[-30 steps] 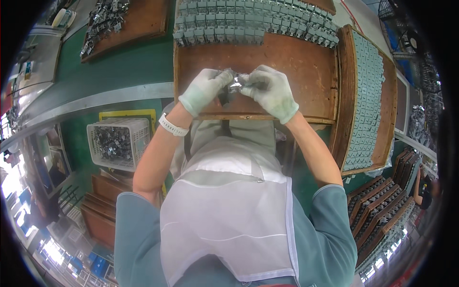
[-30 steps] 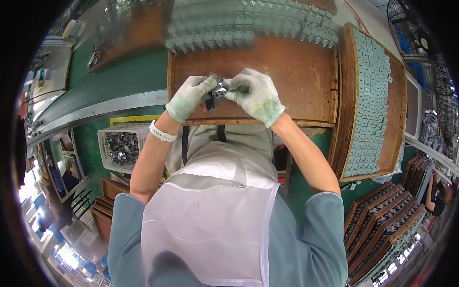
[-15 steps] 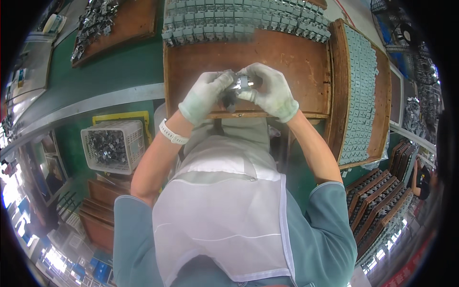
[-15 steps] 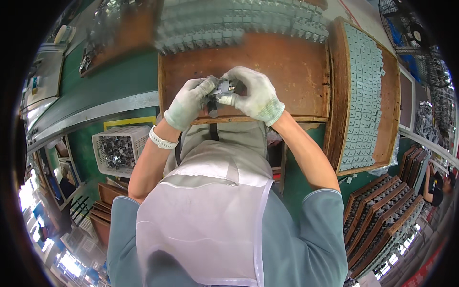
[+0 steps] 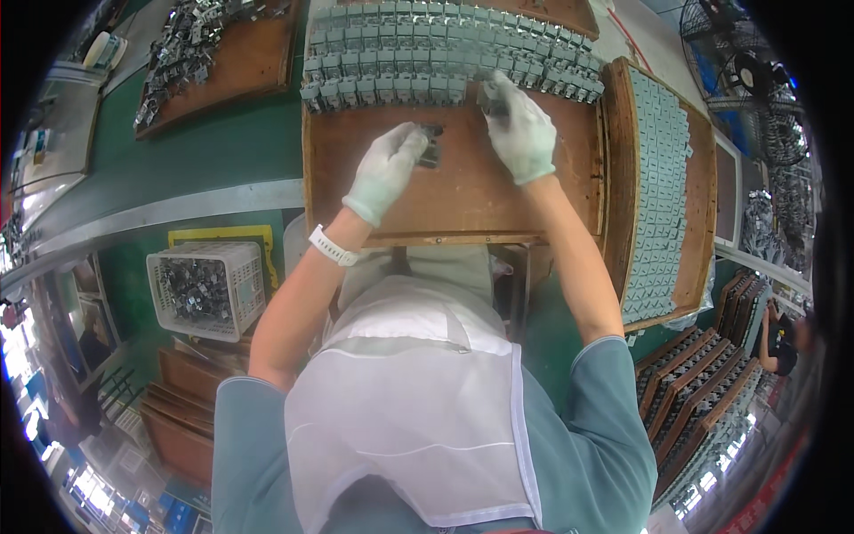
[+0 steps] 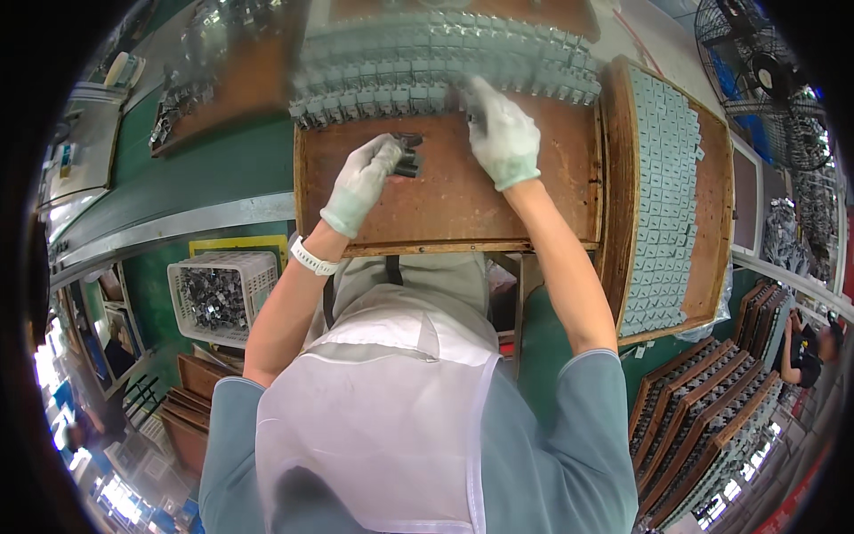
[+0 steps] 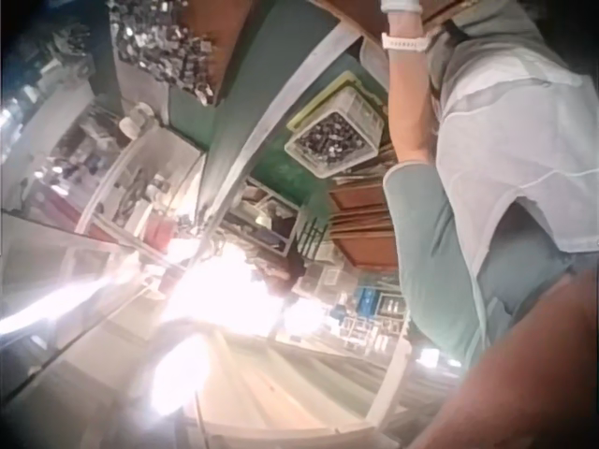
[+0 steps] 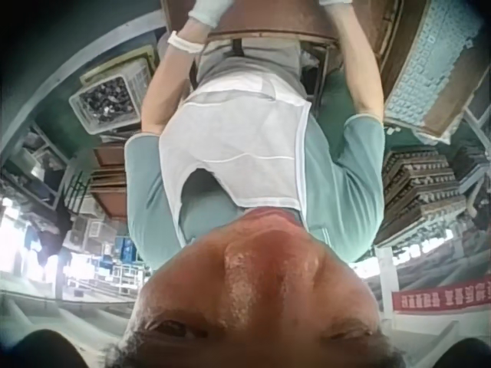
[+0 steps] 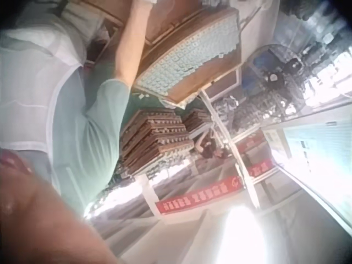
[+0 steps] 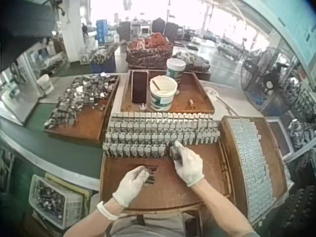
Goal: Inspecting and placing electronic or mechanical components into organized grid trays on a production line.
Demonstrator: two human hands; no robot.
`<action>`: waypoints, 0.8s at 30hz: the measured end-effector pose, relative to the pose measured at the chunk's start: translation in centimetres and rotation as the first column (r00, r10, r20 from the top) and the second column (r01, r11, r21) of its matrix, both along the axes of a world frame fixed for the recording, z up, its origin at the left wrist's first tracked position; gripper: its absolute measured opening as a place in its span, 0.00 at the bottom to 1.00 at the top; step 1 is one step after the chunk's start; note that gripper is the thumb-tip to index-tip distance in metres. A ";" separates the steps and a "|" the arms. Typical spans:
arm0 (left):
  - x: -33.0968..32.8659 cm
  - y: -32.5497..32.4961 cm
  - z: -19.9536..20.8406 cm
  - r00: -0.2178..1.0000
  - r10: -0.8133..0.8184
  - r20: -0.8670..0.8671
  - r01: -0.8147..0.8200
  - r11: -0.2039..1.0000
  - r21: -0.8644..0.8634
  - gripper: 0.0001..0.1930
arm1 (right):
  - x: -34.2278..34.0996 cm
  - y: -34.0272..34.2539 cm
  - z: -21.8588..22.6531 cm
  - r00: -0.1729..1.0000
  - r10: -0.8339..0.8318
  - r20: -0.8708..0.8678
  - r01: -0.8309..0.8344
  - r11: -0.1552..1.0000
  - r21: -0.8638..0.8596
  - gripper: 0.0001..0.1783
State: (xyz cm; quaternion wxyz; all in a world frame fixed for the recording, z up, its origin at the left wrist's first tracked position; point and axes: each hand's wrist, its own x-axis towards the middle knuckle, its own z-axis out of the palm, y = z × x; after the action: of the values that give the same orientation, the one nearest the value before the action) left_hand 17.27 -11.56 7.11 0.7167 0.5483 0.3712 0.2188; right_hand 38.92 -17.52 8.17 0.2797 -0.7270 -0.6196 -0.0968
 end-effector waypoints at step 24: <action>-15.4 33.5 -3.9 0.075 0.757 -0.649 0.401 0.573 0.715 0.29 | 4.4 -7.7 6.7 0.997 -0.075 -0.021 0.072 0.988 -0.136 0.22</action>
State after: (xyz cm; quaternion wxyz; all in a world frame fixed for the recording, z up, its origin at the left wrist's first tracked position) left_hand 1.91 21.89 3.21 -0.0966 0.7247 0.6813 0.0357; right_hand 43.36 -25.27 14.83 0.2340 -0.7678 -0.5938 -0.0556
